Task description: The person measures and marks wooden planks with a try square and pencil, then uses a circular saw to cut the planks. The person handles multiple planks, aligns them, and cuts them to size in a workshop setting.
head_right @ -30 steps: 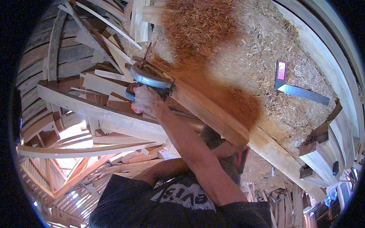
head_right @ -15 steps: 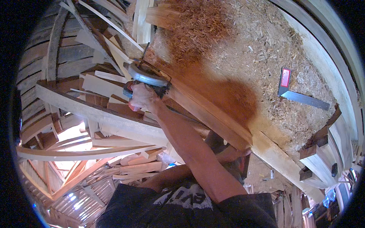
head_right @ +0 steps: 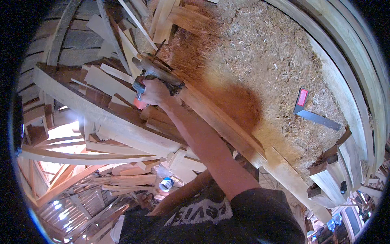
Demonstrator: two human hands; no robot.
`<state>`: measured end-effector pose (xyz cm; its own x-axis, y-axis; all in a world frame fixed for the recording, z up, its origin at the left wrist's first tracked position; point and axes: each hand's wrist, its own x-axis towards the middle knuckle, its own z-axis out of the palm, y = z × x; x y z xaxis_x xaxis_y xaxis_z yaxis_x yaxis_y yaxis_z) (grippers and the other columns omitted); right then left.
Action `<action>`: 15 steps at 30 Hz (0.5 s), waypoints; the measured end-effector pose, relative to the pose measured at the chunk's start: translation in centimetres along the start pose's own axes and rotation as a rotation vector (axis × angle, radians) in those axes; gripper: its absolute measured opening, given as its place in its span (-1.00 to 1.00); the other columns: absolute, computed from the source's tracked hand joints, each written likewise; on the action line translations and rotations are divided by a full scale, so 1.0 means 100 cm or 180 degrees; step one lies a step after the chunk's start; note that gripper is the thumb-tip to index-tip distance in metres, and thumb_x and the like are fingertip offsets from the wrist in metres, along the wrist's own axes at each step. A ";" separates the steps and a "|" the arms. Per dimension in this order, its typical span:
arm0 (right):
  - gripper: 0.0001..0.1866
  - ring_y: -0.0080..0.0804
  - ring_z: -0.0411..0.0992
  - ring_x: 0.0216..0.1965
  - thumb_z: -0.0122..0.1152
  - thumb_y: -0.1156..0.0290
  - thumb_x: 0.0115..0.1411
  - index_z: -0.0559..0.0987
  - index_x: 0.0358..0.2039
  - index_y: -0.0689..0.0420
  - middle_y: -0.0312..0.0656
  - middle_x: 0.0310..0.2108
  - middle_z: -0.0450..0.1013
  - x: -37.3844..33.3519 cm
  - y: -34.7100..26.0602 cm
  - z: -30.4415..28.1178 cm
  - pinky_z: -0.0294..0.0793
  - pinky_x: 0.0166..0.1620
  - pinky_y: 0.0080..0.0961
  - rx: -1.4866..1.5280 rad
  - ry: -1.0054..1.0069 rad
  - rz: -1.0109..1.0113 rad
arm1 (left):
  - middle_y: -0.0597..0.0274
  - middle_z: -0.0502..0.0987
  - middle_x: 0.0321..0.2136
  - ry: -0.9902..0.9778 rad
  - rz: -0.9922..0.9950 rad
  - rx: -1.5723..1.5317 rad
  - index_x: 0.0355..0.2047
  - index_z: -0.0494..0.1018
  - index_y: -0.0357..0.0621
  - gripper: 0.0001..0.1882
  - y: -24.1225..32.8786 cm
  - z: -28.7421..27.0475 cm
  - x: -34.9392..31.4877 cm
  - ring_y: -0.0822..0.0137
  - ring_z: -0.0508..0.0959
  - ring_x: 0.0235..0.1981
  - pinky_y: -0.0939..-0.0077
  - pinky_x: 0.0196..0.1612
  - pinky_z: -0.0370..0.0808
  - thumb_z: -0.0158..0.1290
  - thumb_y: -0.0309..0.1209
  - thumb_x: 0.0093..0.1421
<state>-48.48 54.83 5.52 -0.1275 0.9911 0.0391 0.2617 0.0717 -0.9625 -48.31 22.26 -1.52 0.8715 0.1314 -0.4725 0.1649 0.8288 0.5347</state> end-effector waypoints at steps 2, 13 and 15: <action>-0.54 0.23 0.61 -0.25 0.34 0.37 -0.04 0.64 -0.09 0.26 0.21 -0.32 0.61 -0.004 0.004 -0.010 0.63 -0.12 -0.08 -0.0011 0.0075 0.0140 | 0.00 0.48 0.25 0.0404 -0.0035 -0.0285 0.43 0.19 -0.20 -0.40 -0.011 -0.014 -0.030 0.17 0.47 0.28 0.25 0.27 0.47 -0.05 -0.18 0.51; -0.46 0.01 0.69 -0.28 0.44 0.37 0.02 0.66 0.08 0.09 0.07 -0.23 0.67 -0.187 -0.081 -0.123 0.68 -0.14 -0.20 -0.0326 0.0883 -0.1405 | 0.23 0.45 0.28 0.5121 0.0425 -0.1959 0.48 0.10 0.14 -0.10 -0.205 -0.129 -0.240 0.24 0.46 0.24 0.07 0.25 0.34 -0.04 0.37 0.33; -0.51 -0.12 0.70 -0.30 0.44 0.46 -0.02 0.68 0.00 0.14 -0.04 -0.27 0.69 -0.251 -0.102 -0.164 0.67 -0.14 -0.28 -0.0538 0.0727 -0.0999 | 0.21 0.49 0.22 0.4824 0.1012 -0.1586 0.44 0.14 0.04 -0.18 -0.167 -0.145 -0.201 0.22 0.51 0.19 0.12 0.21 0.41 -0.01 0.25 0.38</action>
<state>-32.29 31.05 18.71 -0.0157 0.9163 0.4002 0.3995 0.3727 -0.8376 -75.23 13.69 -11.11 -0.4387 0.4580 -0.7732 -0.3431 0.7099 0.6151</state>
